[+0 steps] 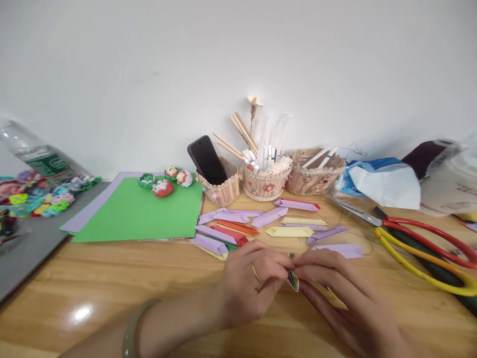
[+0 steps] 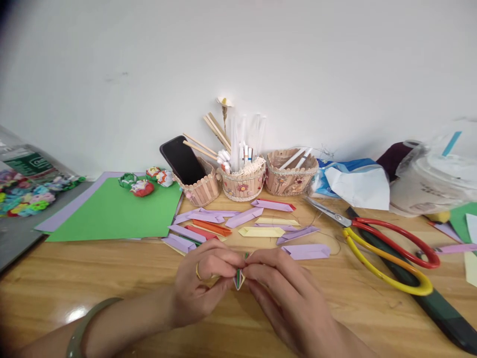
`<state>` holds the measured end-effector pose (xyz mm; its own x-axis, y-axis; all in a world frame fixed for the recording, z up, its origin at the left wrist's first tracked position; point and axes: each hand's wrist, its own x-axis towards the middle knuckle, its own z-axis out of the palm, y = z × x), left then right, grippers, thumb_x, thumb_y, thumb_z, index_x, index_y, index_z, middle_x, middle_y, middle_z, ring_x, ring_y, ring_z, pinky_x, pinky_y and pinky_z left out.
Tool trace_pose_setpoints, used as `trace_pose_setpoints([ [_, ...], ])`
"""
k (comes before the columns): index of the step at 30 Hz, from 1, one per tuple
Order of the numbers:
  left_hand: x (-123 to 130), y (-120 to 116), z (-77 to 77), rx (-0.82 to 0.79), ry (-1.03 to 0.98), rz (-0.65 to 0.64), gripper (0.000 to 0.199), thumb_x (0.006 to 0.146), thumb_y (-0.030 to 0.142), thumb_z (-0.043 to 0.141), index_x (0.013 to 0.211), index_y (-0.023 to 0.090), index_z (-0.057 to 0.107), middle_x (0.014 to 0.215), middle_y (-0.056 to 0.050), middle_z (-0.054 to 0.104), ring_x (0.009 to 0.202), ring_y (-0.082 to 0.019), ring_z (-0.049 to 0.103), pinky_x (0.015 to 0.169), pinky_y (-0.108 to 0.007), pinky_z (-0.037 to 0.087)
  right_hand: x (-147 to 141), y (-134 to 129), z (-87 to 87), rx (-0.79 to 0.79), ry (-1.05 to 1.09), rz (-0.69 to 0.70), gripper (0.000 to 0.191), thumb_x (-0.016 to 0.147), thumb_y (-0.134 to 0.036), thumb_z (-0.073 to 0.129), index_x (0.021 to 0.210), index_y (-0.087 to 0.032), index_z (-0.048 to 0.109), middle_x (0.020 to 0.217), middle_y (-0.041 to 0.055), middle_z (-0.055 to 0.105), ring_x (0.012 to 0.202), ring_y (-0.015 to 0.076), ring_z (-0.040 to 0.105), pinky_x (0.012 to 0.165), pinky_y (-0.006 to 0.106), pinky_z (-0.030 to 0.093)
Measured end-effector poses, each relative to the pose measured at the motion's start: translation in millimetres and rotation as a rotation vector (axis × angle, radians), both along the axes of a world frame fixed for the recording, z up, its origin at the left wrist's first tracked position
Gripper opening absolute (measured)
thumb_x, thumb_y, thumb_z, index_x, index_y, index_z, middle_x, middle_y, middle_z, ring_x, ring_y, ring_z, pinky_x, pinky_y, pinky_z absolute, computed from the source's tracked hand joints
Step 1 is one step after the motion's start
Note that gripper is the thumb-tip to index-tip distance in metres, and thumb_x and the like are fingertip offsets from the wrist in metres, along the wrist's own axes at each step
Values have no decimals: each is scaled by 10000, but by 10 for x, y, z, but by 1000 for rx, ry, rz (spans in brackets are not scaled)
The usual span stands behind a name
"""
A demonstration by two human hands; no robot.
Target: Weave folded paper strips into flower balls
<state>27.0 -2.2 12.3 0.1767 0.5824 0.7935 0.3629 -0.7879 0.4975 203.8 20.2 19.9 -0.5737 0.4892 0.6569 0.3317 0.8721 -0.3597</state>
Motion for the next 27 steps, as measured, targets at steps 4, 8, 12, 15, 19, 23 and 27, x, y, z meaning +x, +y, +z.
trace_pose_setpoints([
  [4, -6, 14, -18, -29, -8, -14, 120, 780, 73, 523, 806, 185, 491, 766, -73, 707, 671, -116, 626, 630, -226, 497, -12, 7, 50, -60, 2, 28, 176, 801, -89, 520, 918, -213, 560, 836, 41, 605, 757, 128, 629, 630, 202, 543],
  [8, -10, 22, -19, -35, 30, -23, 120, 798, 71, 488, 801, 191, 488, 753, -55, 701, 668, -112, 625, 630, -223, 492, -37, 29, 136, -172, -13, 81, 180, 788, -77, 517, 890, -220, 558, 816, 31, 595, 754, 128, 621, 626, 204, 537],
  [12, -8, 24, -15, -25, 54, -21, 129, 787, 53, 492, 784, 181, 509, 750, -58, 689, 695, -119, 630, 638, -221, 487, -42, 48, 189, -215, -42, 106, 168, 769, -66, 517, 836, -219, 535, 796, 25, 570, 740, 127, 602, 614, 213, 530],
  [15, -10, 26, -17, -21, 60, -28, 132, 780, 43, 496, 781, 172, 526, 735, -59, 678, 679, -118, 621, 632, -222, 486, -33, 52, 198, -225, -61, 127, 169, 760, -55, 519, 813, -216, 513, 793, 25, 558, 732, 124, 587, 611, 218, 524],
  [19, -14, 31, -13, -16, 75, -55, 129, 784, 48, 488, 785, 172, 523, 721, -55, 665, 680, -119, 621, 632, -223, 487, -29, 51, 198, -218, -58, 143, 169, 762, -56, 511, 806, -220, 510, 758, 14, 564, 699, 121, 584, 584, 212, 512],
  [23, -20, 32, -1, -28, 74, -75, 124, 781, 52, 496, 785, 174, 521, 717, -55, 652, 680, -121, 619, 628, -219, 493, -30, 51, 200, -207, -52, 151, 163, 758, -62, 509, 791, -221, 515, 728, 7, 570, 665, 119, 582, 562, 210, 501],
  [27, -25, 26, 13, -46, 71, -88, 121, 784, 62, 500, 791, 182, 518, 721, -54, 646, 686, -127, 622, 618, -225, 496, -33, 54, 202, -243, -36, 174, 175, 746, -47, 505, 783, -218, 508, 728, 8, 568, 664, 119, 578, 563, 214, 502],
])
